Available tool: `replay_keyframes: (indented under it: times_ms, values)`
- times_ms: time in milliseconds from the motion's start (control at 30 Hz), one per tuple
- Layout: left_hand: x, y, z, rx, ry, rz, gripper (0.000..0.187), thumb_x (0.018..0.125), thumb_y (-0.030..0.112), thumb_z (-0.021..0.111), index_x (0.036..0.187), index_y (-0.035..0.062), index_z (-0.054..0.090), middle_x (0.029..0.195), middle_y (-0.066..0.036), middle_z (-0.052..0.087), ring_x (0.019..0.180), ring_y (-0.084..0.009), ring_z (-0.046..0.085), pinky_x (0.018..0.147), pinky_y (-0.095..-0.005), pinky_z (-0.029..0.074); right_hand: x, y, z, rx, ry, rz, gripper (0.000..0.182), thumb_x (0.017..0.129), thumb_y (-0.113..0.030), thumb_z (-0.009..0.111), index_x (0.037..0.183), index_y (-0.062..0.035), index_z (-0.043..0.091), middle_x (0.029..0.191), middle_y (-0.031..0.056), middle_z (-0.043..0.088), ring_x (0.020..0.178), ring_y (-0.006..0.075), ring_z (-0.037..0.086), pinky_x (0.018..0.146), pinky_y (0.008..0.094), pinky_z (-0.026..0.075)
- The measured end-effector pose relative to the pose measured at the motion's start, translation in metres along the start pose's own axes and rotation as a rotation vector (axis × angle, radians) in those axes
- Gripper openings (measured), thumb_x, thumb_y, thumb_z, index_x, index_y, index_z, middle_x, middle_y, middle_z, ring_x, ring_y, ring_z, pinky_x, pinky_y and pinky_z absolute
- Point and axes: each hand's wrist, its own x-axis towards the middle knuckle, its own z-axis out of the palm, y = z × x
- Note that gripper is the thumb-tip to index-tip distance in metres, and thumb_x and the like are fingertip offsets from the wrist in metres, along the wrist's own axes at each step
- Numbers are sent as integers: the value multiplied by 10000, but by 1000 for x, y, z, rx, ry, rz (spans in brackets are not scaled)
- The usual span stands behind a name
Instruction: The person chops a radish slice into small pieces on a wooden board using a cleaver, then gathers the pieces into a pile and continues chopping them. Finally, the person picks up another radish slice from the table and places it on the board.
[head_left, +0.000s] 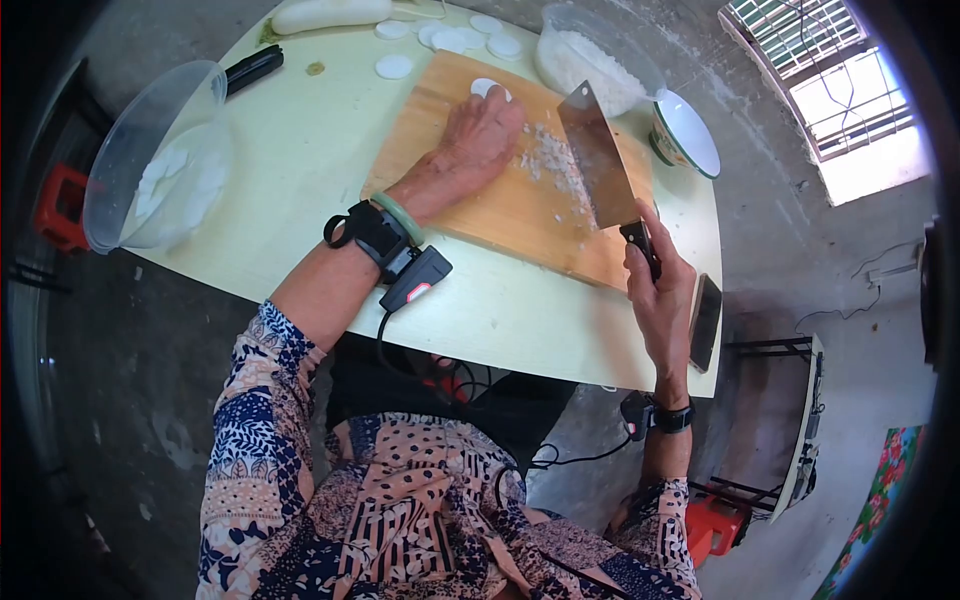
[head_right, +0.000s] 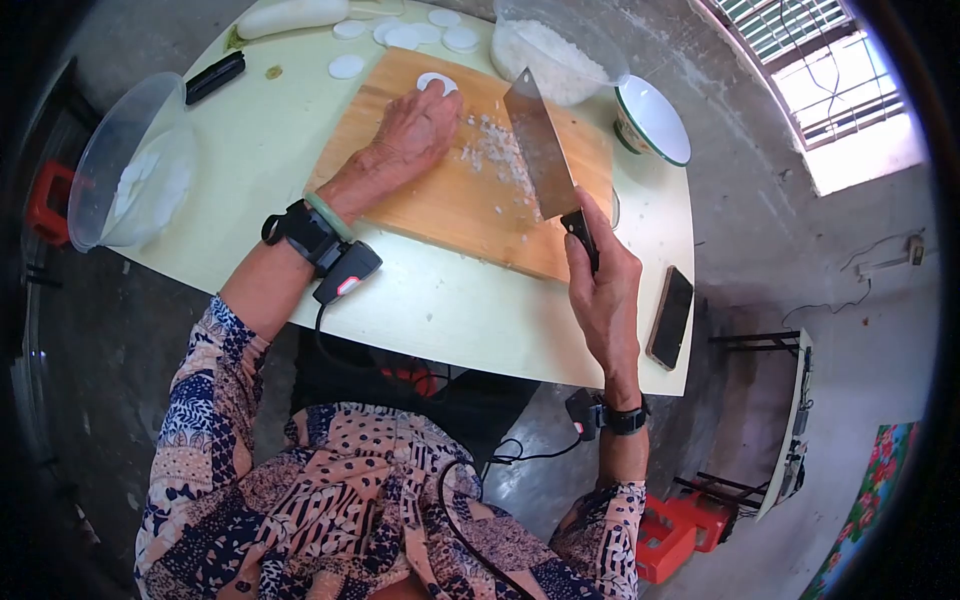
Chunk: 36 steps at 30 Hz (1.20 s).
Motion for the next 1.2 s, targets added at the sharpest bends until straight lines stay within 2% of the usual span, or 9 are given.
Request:
replay_keyframes:
  times_ms: [33, 133, 233, 367, 433, 567, 767, 1067, 1200]
  values:
    - [0, 0, -1, -3, -14, -1, 118, 988, 131, 557, 975, 17, 587, 996, -232, 610, 869, -473, 651, 724, -589, 529, -1, 6, 3, -1, 28, -91, 532, 1013, 6, 600, 1533, -87, 534, 965, 153, 725, 789, 156, 622, 766, 305, 533]
    - [0, 1, -2, -4, -19, 6, 117, 988, 129, 555, 981, 16, 586, 997, -233, 608, 867, -473, 649, 720, -593, 527, -2, 5, 5, -46, 20, -118, 530, 1014, 5, 602, 1533, -85, 533, 944, 140, 718, 775, 149, 606, 751, 299, 526]
    - [-1, 0, 0, 4, 4, 22, 115, 984, 123, 555, 983, 12, 585, 1000, -236, 608, 859, -475, 648, 710, -596, 526, -3, 5, 2, 5, 14, -37, 529, 1014, 1, 606, 1531, -85, 534, 942, 140, 712, 782, 148, 604, 757, 299, 523]
    - [-2, 3, -1, 11, 33, 34, 111, 974, 112, 559, 977, 4, 585, 1010, -240, 608, 862, -477, 652, 704, -598, 527, -4, 6, 2, -22, 21, -73, 529, 1014, -6, 608, 1531, -89, 536, 935, 134, 705, 781, 146, 598, 754, 298, 520]
    - [0, 3, -3, 18, -8, 18, 111, 972, 111, 561, 978, 3, 585, 1014, -241, 608, 864, -479, 651, 706, -598, 529, -3, 3, -3, -6, -13, 30, 523, 1014, -11, 606, 1527, -91, 541, 924, 131, 696, 774, 143, 591, 742, 295, 514]
    - [2, 0, 0, -10, 19, 16, 118, 970, 117, 560, 984, 2, 585, 1023, -244, 607, 873, -487, 642, 712, -599, 525, -7, 10, -3, -29, 73, -36, 511, 1017, -13, 601, 1520, -89, 548, 899, 117, 674, 756, 142, 571, 726, 291, 505]
    - [0, 2, -5, -17, -35, 14, 124, 976, 133, 547, 999, 17, 586, 1035, -244, 605, 889, -482, 637, 728, -605, 518, -12, 12, -15, 42, 55, 40, 514, 1013, -4, 600, 1518, -88, 555, 788, 36, 545, 704, 110, 475, 656, 265, 441]
    - [1, 2, -4, -29, -63, -13, 127, 973, 153, 566, 1009, 32, 578, 1048, -244, 606, 880, -499, 643, 735, -609, 525, -19, 18, -15, 30, 52, 46, 525, 1004, -2, 602, 1521, -79, 551, 774, 74, 536, 702, 130, 497, 657, 278, 454]
    - [1, 3, -1, -1, -51, -21, 119, 973, 150, 569, 1004, 36, 586, 1071, -237, 608, 878, -492, 647, 735, -615, 525, -26, 27, -18, -23, 106, -35, 532, 999, -1, 605, 1522, -81, 553, 779, 70, 560, 700, 128, 517, 664, 280, 464]
